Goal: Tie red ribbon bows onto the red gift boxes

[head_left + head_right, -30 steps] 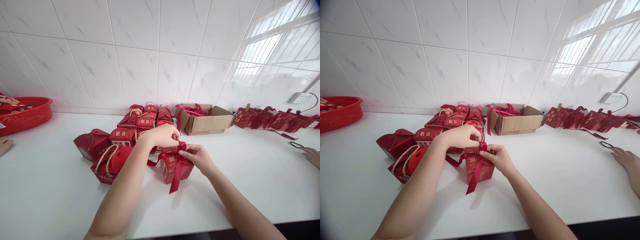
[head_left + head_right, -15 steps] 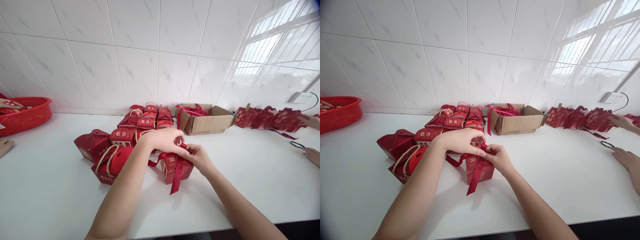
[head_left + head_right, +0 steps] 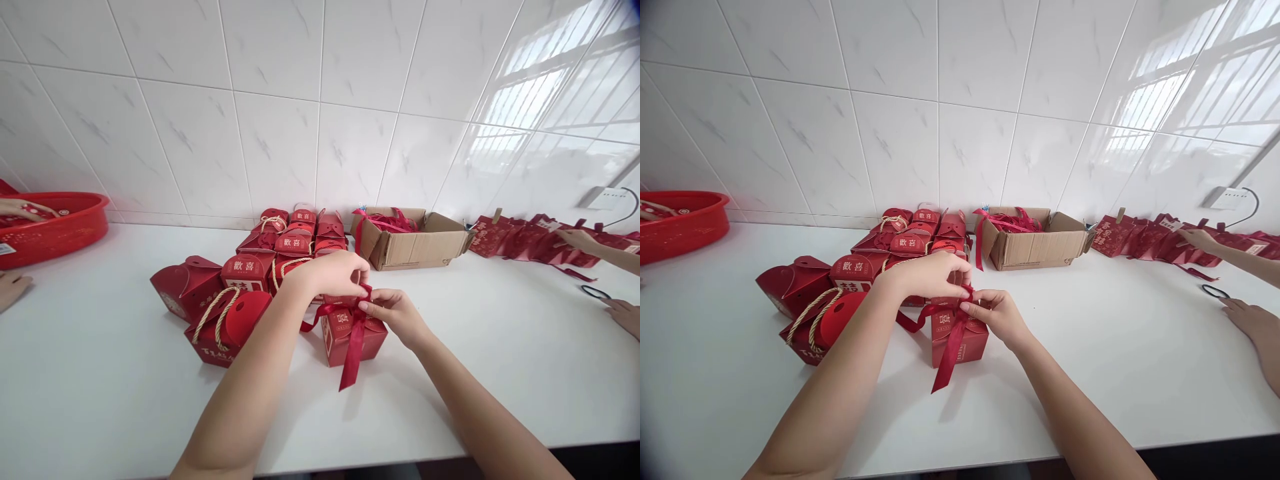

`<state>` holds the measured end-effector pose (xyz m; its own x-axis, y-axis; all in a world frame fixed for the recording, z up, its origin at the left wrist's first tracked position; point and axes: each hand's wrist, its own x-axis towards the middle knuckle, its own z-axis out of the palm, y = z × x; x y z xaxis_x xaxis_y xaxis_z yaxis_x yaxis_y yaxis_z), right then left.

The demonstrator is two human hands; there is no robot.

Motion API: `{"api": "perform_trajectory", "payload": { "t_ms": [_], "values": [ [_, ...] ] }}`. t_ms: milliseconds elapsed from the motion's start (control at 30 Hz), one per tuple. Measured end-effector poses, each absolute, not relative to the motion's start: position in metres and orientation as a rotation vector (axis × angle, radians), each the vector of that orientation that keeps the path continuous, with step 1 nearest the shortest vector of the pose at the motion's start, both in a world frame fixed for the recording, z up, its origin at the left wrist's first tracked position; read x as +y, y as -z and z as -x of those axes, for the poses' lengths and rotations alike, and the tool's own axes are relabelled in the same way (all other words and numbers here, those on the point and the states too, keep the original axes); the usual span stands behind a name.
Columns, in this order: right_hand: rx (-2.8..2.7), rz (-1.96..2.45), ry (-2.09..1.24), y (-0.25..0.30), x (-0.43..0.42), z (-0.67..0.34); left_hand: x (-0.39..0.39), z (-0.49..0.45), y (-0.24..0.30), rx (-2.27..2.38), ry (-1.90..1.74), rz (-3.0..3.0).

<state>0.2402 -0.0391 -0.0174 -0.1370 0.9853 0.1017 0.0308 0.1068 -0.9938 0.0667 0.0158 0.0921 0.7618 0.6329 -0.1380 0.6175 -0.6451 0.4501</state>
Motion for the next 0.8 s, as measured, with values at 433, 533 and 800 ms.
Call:
{"api": "perform_trajectory", "payload": {
  "t_ms": [433, 533, 800],
  "values": [
    [-1.751, 1.111, -1.100, 0.011, -0.041, -0.253, 0.032, -0.060, -0.085, 1.221, 0.396, -2.374],
    [-1.750, 1.111, -1.160, 0.009, -0.041, -0.254, 0.035, -0.059, -0.083, 1.188, 0.411, -2.372],
    [-1.623, 1.065, -1.290, 0.006, -0.043, -0.249, 0.033, -0.057, -0.086, 1.137, 0.353, -2.424]
  ]
}}
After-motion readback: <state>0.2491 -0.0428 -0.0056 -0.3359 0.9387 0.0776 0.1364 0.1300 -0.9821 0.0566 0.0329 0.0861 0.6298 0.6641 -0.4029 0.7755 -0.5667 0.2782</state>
